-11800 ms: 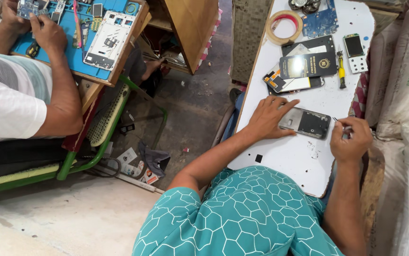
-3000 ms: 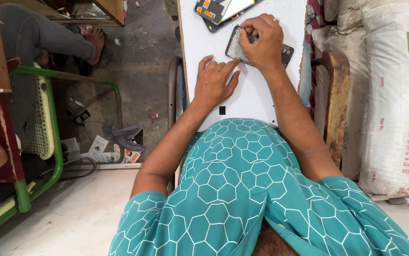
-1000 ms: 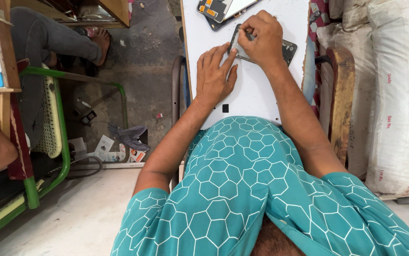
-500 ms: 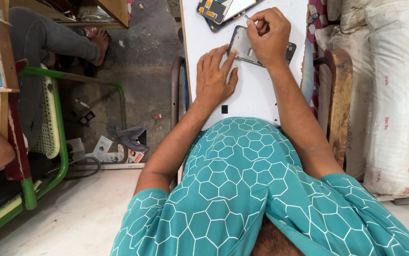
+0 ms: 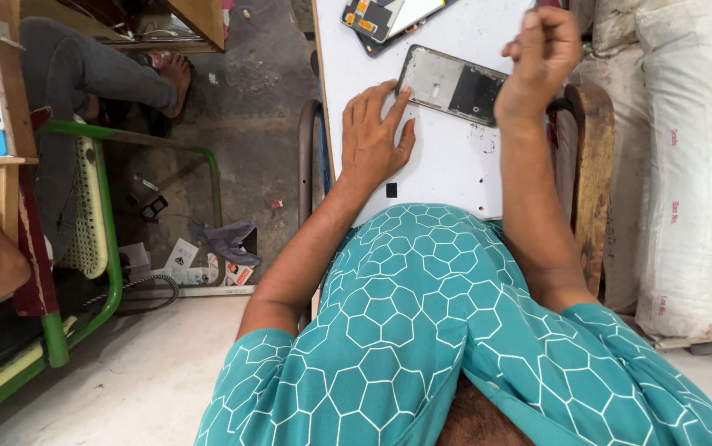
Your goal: The person disassembles a smartphone on a small white bench, prying off the back cover and working on the internal components with a pink pry tool. They remove and handle the battery, press a new adhesive-lined part into the phone body, then reattach the back cover and press the phone together.
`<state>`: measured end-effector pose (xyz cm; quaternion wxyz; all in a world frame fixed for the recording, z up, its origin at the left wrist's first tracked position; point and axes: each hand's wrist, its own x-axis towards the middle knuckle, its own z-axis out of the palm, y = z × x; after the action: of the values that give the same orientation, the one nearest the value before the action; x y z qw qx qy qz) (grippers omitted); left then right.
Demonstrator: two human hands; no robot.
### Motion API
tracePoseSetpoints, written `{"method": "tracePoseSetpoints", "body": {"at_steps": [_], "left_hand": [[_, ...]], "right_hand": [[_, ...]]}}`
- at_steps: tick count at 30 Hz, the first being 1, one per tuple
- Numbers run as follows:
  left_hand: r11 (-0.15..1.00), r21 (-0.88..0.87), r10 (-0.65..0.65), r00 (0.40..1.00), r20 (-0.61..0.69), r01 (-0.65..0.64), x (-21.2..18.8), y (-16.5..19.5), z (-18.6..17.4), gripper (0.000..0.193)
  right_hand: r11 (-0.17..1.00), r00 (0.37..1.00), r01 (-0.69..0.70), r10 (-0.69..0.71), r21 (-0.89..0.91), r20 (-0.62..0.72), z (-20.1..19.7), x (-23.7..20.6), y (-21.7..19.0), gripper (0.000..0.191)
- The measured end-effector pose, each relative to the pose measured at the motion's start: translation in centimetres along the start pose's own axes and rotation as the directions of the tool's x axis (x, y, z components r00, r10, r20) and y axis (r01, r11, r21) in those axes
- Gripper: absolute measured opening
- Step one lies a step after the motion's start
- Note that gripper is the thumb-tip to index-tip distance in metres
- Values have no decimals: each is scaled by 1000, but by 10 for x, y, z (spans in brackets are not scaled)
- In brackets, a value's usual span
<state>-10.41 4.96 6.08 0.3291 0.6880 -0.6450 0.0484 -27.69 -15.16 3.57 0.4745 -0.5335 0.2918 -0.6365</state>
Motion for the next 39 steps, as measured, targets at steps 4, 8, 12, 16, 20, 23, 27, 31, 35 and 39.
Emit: {"method": "tracePoseSetpoints", "body": {"at_steps": [4,8,12,16,20,23,27,31,35,39], "left_hand": [[999,-35,-24,999,25,25,0,1,-2,48],[998,-63,-26,1000,17,27,-2,0,0,48],[997,-73,-19,998,58,24,-4,-3,5,47],[998,-44,-34,997,68,37,-3,-3,6,63],[997,-69,-40,994,97,46,1,-3,6,68],[994,-86,-52,992,113,62,3,-2,6,68],[993,-91,-60,991,119,71,4,-4,6,70],[993,-91,-60,991,123,71,2,-8,10,70],[995,-85,-37,994,106,46,-1,-14,15,70],[996,-75,-30,993,111,39,-4,-18,20,68]], "right_hand": [[997,993,-61,66,57,-95,-44,-12,-26,16],[959,958,-146,198,241,-209,-84,-32,-38,16],[965,938,-166,218,201,-270,-105,-42,-35,14],[975,951,-159,194,154,-242,-105,-41,-31,15],[994,966,-101,110,51,-235,-96,-40,-28,15],[994,972,-98,106,48,-208,-92,-42,-29,14],[986,964,-138,155,88,-218,-94,-44,-29,14],[965,919,-213,250,151,-304,-93,-49,-20,13],[931,912,-324,354,167,-207,-88,-62,-2,13],[959,944,-281,284,43,-166,-88,-62,7,14]]}}
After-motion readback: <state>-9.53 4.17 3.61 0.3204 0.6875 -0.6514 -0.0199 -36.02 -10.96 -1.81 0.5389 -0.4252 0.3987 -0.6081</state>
